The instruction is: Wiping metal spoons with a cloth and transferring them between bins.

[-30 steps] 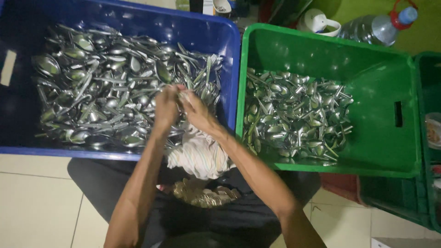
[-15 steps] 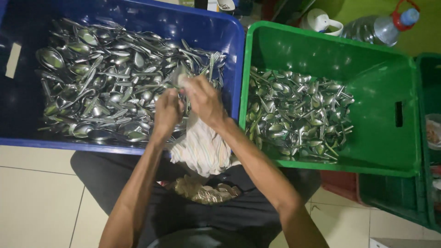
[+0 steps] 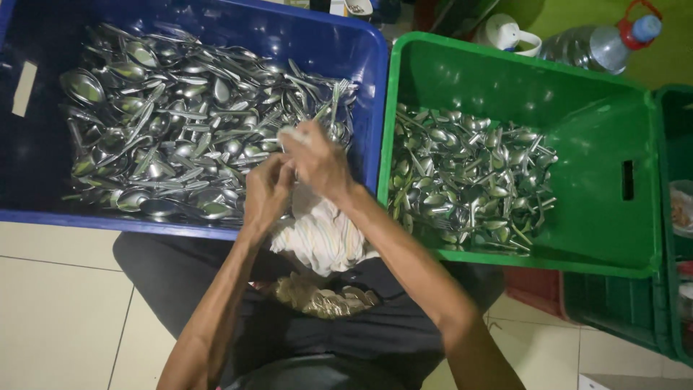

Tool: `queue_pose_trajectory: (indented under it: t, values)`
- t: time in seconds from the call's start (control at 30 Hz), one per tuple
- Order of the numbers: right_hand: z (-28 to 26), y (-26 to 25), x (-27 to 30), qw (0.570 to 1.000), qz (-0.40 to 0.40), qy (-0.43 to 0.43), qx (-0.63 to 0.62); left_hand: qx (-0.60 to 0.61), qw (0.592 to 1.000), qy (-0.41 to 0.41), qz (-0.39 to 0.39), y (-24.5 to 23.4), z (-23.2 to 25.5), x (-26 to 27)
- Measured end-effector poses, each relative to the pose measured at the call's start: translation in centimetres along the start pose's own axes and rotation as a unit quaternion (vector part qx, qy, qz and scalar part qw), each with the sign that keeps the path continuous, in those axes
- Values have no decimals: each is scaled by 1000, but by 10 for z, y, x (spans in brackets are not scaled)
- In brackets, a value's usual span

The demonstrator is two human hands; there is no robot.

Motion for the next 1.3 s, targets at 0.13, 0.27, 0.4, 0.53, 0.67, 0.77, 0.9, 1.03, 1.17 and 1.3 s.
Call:
queue_pose_trajectory:
  t: [0.13,0.27,0.4,0.53,0.67,0.77,0.9,1.03,1.17,1.3]
  values:
    - [27,-1,-4,973,96,95,-189,62,998,-10,-1,-7,24,12]
    - [23,-4,3,926,-3,250,-283,-21,999,-29,5,4,35,5]
    - [12,-16,8,909,-60,310,-271,-58,998,9,-16,17,29,-2]
    - [18,-2,19,893,-103,290,-329,24,998,-64,14,5,33,-21]
    - [6,2,19,888,-161,271,-334,262,962,-69,14,8,22,-46]
    - [2,-18,12,917,-83,251,-299,380,918,-99,60,8,-8,-61]
    - [-14,-4,-6,985,32,69,-152,385,902,-177,74,22,-62,-71]
    - [-26,8,3,997,-61,-16,-43,339,937,-86,11,3,-10,-69]
    - [-21,-4,5,987,-74,67,-129,344,937,-20,53,-13,-21,-67]
    - [-11,-14,2,879,-75,275,-382,160,984,18,80,-18,-1,-60]
Point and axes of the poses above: each hand's wrist, its own x-axis away from the middle knuckle, its own y-axis out of the palm, z = x × y, the point moved 1 cm from there along -x, towards the middle knuckle, and after that the axes turned 10 degrees about -z, right-handed, at the moved point
